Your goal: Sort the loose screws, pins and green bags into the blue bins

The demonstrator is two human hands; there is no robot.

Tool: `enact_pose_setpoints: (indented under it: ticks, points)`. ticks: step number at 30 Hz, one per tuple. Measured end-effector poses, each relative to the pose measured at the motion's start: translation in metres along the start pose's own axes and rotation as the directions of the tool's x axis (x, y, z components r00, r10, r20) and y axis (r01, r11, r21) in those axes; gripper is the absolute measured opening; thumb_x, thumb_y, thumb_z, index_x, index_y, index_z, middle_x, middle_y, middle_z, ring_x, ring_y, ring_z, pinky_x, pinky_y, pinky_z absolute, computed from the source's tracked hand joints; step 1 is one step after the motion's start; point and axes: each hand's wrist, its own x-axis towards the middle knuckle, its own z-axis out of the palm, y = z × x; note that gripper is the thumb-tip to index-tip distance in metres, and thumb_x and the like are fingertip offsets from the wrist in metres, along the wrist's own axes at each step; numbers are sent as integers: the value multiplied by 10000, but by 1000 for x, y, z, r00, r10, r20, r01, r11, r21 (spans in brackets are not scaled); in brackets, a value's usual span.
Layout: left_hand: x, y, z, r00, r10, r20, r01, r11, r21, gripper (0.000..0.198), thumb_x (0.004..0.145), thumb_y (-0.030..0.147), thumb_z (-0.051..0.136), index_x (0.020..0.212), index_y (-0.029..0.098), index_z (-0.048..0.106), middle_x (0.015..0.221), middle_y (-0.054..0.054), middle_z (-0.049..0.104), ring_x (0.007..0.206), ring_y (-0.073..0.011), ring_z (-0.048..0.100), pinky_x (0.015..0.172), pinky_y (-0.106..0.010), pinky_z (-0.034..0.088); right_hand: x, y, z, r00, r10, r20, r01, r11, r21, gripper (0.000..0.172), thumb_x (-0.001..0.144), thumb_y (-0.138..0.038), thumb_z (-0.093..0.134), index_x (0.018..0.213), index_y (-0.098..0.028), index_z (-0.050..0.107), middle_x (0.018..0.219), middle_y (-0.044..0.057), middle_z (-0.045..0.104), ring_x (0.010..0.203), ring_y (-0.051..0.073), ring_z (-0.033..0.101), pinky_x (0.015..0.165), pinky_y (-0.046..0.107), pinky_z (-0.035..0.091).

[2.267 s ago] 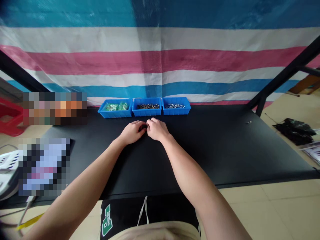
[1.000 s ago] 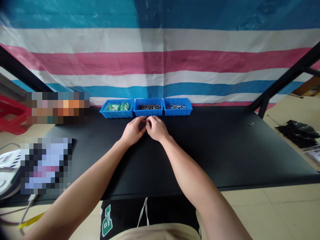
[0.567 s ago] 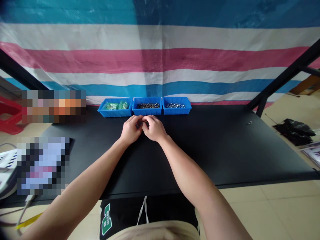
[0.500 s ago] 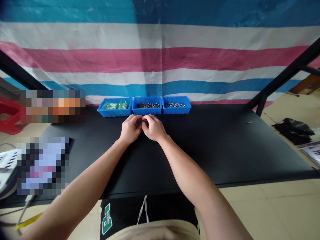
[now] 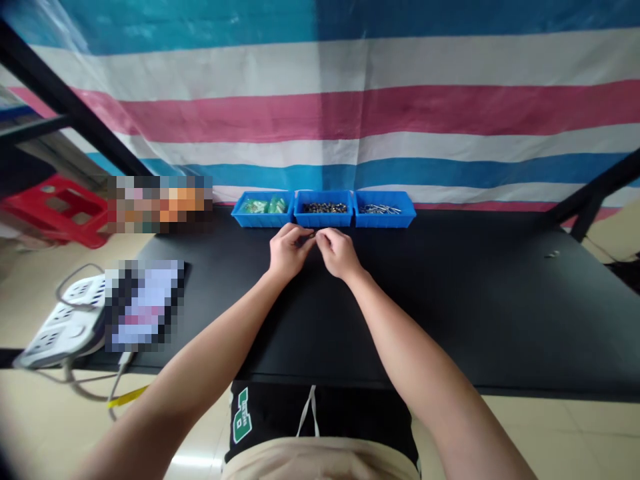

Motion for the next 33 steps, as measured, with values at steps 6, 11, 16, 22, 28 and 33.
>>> enact_pose_setpoints:
  ticks: [6,11,16,22,28,33]
  points:
    - [-2,-1,2,1000,19,11,-19,999,-41,180,885,373,648,898,210,721,877,-38,665,731,-130,616,692,-250,512,2,1,2,986,156,-56,-141,968,209,321,860,-497,564,815,-193,656,656,4,636,564,143,552,552,271,434]
    - [-1,-3,1,999,37,36,-35,997,-63,206,884,402,648,921,210,715,917,-49,674,837,-160,647,769,-277,531,5,-2,0,979,197,-44,-180,950,257,273,811,-457,603,714,-203,620,584,-17,594,521,130,525,519,262,429]
    - [2,-5,3,997,-52,53,53,998,-24,378,792,341,749,1126,196,650,1030,-58,648,847,-168,641,773,-289,542,9,1,-1,980,136,-149,-116,984,137,245,850,-412,562,761,-200,647,725,20,665,630,150,585,615,282,476]
    - [2,-2,2,983,-139,123,130,988,78,264,832,248,650,1091,195,631,1066,-64,625,864,-188,642,817,-341,548,35,6,-16,930,52,-365,-117,980,-160,248,890,-353,532,812,-186,699,730,50,633,676,183,563,718,326,486]
    - [2,-1,1,977,-146,155,127,984,126,200,837,259,619,1028,205,640,1027,-57,622,771,-176,627,757,-342,546,74,20,-31,931,21,-364,-167,912,-375,283,910,-311,498,866,-190,749,721,69,618,788,239,564,821,391,466]
    - [3,-2,1,970,-159,182,137,982,130,185,832,251,619,1007,199,649,1018,-64,628,785,-182,631,744,-338,544,72,15,-26,983,7,-184,-102,854,-510,282,864,-264,559,1045,-140,736,829,113,665,906,282,578,849,417,478]
